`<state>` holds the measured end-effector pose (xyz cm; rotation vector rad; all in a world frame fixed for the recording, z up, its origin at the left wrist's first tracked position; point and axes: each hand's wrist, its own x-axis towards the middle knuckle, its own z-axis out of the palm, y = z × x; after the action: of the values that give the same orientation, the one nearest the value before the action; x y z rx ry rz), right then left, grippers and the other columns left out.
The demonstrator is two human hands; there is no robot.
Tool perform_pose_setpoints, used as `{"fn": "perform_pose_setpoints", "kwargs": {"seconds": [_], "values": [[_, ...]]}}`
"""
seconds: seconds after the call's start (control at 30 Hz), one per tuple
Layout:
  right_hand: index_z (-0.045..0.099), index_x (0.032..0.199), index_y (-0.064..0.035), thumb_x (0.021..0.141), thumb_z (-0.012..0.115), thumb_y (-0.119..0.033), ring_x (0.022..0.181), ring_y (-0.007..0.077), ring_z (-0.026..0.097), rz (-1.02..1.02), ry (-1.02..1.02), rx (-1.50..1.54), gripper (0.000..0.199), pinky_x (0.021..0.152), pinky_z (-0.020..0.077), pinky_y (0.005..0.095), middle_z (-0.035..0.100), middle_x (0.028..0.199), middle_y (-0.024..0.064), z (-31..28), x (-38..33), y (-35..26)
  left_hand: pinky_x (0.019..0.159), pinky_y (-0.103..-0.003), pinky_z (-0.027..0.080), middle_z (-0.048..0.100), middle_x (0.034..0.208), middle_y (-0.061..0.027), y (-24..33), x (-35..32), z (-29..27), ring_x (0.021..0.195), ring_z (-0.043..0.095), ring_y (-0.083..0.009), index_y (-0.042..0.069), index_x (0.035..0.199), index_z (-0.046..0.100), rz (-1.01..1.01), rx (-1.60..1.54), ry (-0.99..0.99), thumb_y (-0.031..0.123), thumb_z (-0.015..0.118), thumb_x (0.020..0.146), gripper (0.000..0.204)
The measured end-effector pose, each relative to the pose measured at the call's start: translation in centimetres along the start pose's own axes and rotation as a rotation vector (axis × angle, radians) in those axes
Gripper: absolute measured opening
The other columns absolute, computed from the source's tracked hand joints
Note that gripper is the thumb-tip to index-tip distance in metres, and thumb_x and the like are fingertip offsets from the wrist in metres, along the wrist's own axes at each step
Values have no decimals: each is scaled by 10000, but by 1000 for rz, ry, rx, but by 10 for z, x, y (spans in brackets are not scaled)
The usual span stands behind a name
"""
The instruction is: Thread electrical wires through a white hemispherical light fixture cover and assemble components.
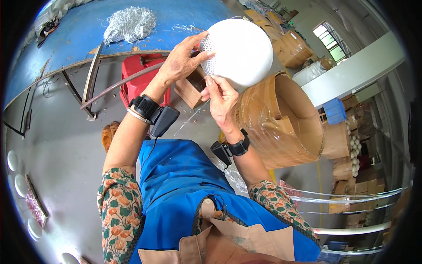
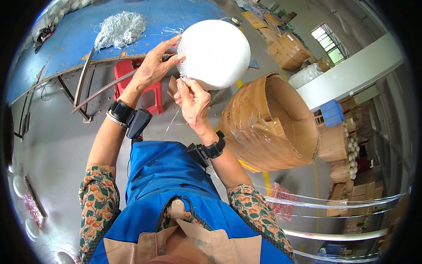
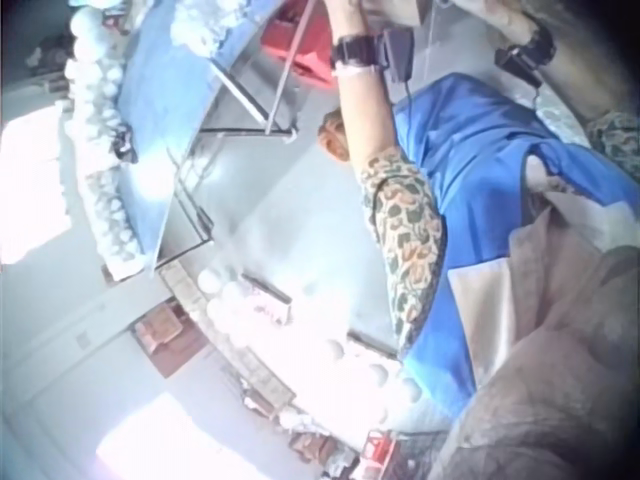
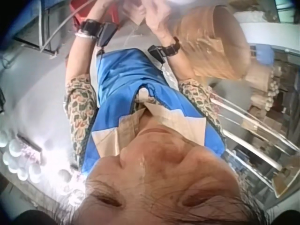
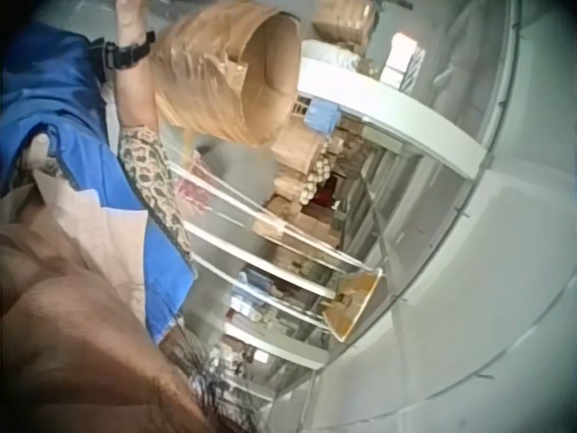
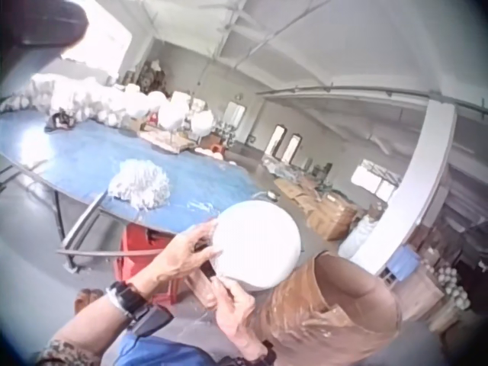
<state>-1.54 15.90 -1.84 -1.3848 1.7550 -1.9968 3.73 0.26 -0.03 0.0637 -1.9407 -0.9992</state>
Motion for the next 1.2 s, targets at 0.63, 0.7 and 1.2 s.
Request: {"fn": "perform_pose_setpoints", "kwargs": {"seconds": [0.63, 0.7, 1.2], "values": [[620, 922, 16, 862, 566, -107, 504, 45, 511, 9, 37, -88, 147, 436, 427, 192, 565, 637, 4, -11, 2, -7, 750, -320, 485, 532, 1069, -153, 0, -3, 5, 883, 572, -219, 95, 1295, 419, 75, 79, 46, 275, 625, 820, 549], [621, 916, 16, 861, 566, -106, 500, 45, 509, 25, 45, -90, 145, 435, 426, 194, 565, 632, 5, -9, 3, -8, 758, -323, 485, 530, 1075, -156, 0, -3, 4, 884, 573, -226, 99, 1296, 418, 61, 97, 41, 282, 629, 815, 556], [633, 857, 17, 852, 576, -114, 420, 52, 483, 95, 24, -172, 143, 394, 387, 175, 560, 547, 25, -9, 9, -13, 814, -341, 467, 521, 1108, -159, -3, -3, 2, 937, 557, -250, 110, 1298, 415, 64, 81, 37, 304, 631, 809, 568]]}}
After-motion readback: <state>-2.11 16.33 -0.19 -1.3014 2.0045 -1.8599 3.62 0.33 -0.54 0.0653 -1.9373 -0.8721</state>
